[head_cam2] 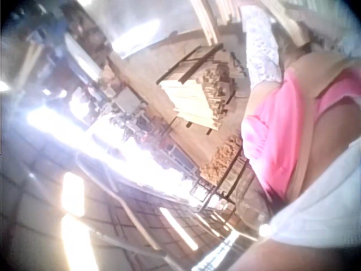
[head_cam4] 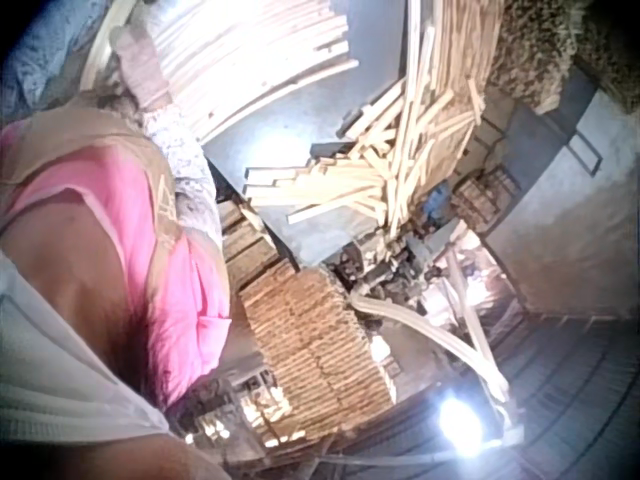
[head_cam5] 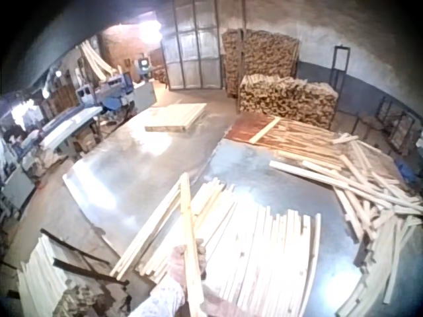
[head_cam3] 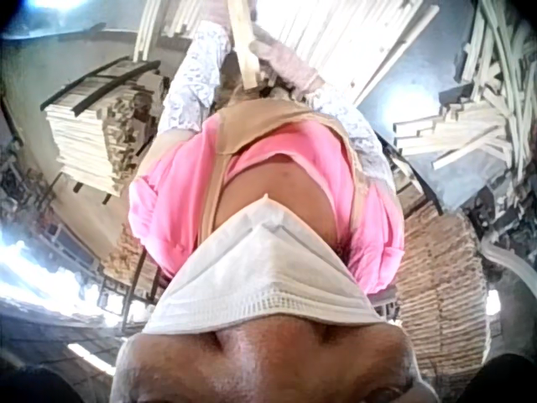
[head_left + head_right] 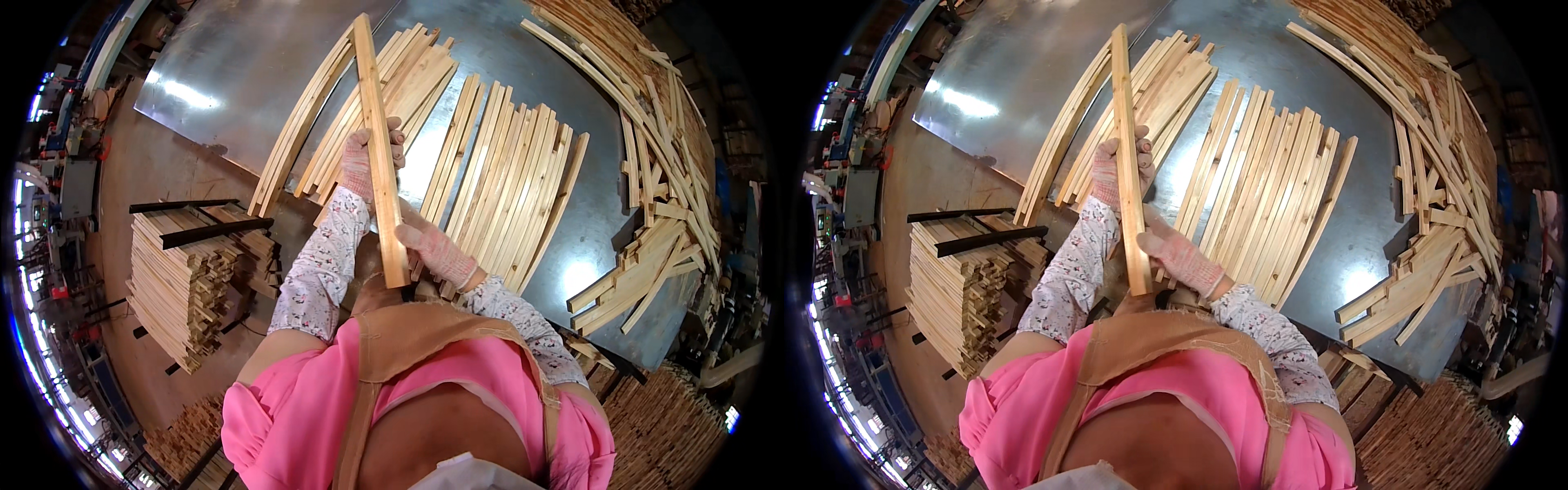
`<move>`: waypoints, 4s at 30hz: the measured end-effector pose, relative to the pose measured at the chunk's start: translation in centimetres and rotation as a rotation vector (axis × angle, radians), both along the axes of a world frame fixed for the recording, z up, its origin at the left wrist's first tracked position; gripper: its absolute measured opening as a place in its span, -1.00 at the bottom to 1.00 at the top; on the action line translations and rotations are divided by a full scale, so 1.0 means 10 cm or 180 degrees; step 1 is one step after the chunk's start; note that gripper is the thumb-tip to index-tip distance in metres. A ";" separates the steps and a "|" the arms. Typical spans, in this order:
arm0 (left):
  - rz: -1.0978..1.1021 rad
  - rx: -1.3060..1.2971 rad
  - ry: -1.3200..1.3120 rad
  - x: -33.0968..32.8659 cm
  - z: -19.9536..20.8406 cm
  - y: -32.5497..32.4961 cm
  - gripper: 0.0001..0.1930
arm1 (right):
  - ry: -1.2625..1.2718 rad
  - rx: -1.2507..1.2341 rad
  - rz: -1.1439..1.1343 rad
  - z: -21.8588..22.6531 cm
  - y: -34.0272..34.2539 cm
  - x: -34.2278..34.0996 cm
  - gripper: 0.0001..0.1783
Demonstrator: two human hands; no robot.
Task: The person repeatedly picks up thin wooden strips from a pile on a metal table and arranges them into a neat stack. The person handles the wood by hand, aligning the strips and occasionally adjusting the stack to ensure it remains organized.
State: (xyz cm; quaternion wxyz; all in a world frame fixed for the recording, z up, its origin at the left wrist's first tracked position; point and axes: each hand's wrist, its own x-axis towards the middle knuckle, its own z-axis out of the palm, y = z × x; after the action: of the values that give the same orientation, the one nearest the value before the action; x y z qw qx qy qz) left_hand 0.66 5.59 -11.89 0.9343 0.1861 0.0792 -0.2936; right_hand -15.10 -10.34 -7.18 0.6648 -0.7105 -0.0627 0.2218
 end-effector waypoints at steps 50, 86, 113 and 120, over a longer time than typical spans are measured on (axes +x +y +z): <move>-0.1481 0.7701 -0.3176 -0.08 -0.23 0.19 -0.18 | 0.1136 0.2386 -0.2601 -0.18 -1.76 -1.02 -0.30; -0.1869 0.4890 -0.1899 -0.71 -0.40 -0.63 -0.20 | 0.0664 -0.3023 -0.2198 -0.73 -1.98 -1.43 -0.36; -0.1705 0.3793 -0.0849 -0.83 -0.53 -0.44 -0.28 | 0.1339 -0.0020 -0.2171 -0.57 -0.73 0.20 -0.57; -0.1823 0.4039 -0.1297 -0.81 -0.73 -0.41 -0.25 | 0.0335 0.2045 -0.2647 -0.29 -2.28 0.82 -0.13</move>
State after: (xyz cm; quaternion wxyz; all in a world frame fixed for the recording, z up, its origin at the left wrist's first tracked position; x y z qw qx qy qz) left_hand -7.41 1.54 -19.15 0.5290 0.7569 0.0068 -0.3837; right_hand -6.91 -33.14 -10.10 0.8832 -0.4237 0.1930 -0.0557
